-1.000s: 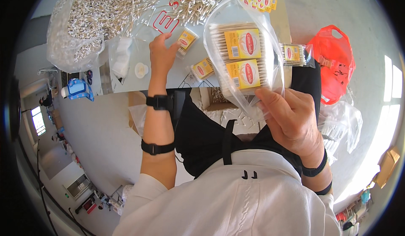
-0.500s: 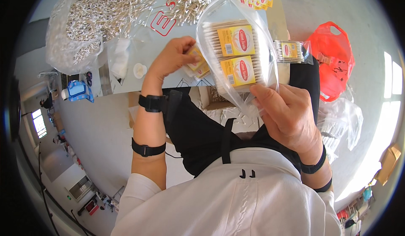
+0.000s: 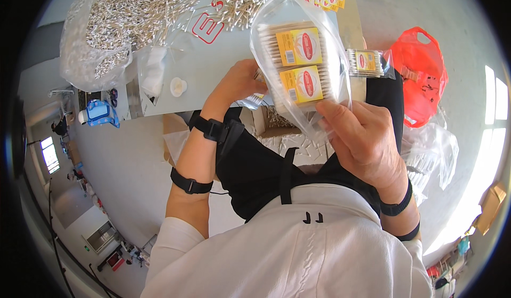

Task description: The person is manually packaging individual sets of cotton swabs into plastic sleeves and applying labels.

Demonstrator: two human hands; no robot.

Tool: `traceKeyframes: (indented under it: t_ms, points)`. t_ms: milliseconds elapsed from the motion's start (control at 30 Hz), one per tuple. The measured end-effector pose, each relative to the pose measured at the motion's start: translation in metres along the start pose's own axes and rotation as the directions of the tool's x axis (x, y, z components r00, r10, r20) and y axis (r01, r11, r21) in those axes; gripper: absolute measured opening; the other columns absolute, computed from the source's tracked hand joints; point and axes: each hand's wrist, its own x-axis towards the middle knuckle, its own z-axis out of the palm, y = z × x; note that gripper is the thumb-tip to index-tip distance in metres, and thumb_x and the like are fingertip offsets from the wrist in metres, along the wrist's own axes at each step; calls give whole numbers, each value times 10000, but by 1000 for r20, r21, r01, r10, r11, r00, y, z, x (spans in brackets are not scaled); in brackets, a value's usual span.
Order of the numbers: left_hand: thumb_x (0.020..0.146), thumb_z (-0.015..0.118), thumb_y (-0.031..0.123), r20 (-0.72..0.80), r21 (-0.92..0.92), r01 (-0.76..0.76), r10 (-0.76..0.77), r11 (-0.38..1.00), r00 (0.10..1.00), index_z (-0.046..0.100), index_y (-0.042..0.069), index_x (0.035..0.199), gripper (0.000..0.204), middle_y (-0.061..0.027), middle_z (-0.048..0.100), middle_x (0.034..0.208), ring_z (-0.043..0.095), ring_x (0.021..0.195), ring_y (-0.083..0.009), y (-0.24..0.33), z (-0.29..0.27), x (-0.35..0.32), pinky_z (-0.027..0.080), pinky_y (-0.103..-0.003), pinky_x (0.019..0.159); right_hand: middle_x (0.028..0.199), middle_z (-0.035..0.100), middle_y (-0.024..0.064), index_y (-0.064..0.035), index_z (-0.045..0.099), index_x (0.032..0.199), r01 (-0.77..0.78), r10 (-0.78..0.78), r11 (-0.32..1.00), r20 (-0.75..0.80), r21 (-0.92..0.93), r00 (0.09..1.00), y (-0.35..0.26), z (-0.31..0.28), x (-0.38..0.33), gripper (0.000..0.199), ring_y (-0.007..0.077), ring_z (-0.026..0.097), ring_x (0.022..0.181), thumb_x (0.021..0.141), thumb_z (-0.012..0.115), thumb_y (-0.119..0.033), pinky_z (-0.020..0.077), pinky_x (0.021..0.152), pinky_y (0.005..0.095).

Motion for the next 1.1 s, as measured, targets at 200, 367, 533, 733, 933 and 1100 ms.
traceKeyframes:
  t_ms: [200,367,533,733,933,1100]
  points:
    - [748,825,137,-211,-591,239,-434,770,876,607,-39,963,353,-130,675,816,690,678,-223,0,-5,-15,549,-366,569,710,605,122,30,631,1040,-8,7,1000,15,30,1000,2,0,-3,396,305,609,582,657,676,120,487,511,375]
    - [861,768,236,-309,-738,307,-705,601,638,625,-54,1009,355,-132,678,824,683,685,-229,2,2,-45,570,-367,628,719,611,123,31,633,1040,2,-2,999,4,39,1000,3,0,-2,403,308,614,588,650,674,124,492,515,381]
    - [829,748,148,-566,59,431,-326,901,758,607,-22,1149,389,-158,662,1072,649,984,-304,3,-17,-67,522,-400,871,712,603,131,34,634,1037,12,-12,1000,5,17,1000,3,0,0,389,313,616,589,661,681,121,494,513,382]
    - [716,745,62,-200,504,-83,209,860,957,587,73,1258,565,-103,598,1240,525,1222,-288,10,-37,-35,397,-441,1014,664,548,114,43,628,1006,30,-29,999,6,-14,1000,-3,-6,2,345,296,577,544,674,698,104,471,482,376]
    - [695,736,64,-56,567,-92,150,818,987,592,96,1183,510,-83,589,1073,555,1083,-284,6,-21,-25,411,-432,954,629,490,87,43,621,972,85,-85,996,-55,1,995,-7,-10,1,318,258,539,501,665,693,89,442,443,358]
    - [675,730,59,-115,557,-151,256,817,960,590,81,1146,491,-107,598,1019,552,1041,-326,-5,-15,-39,427,-436,945,616,461,63,16,587,926,95,-96,995,-60,-26,994,-10,-8,-1,259,231,517,481,688,689,38,420,424,349]
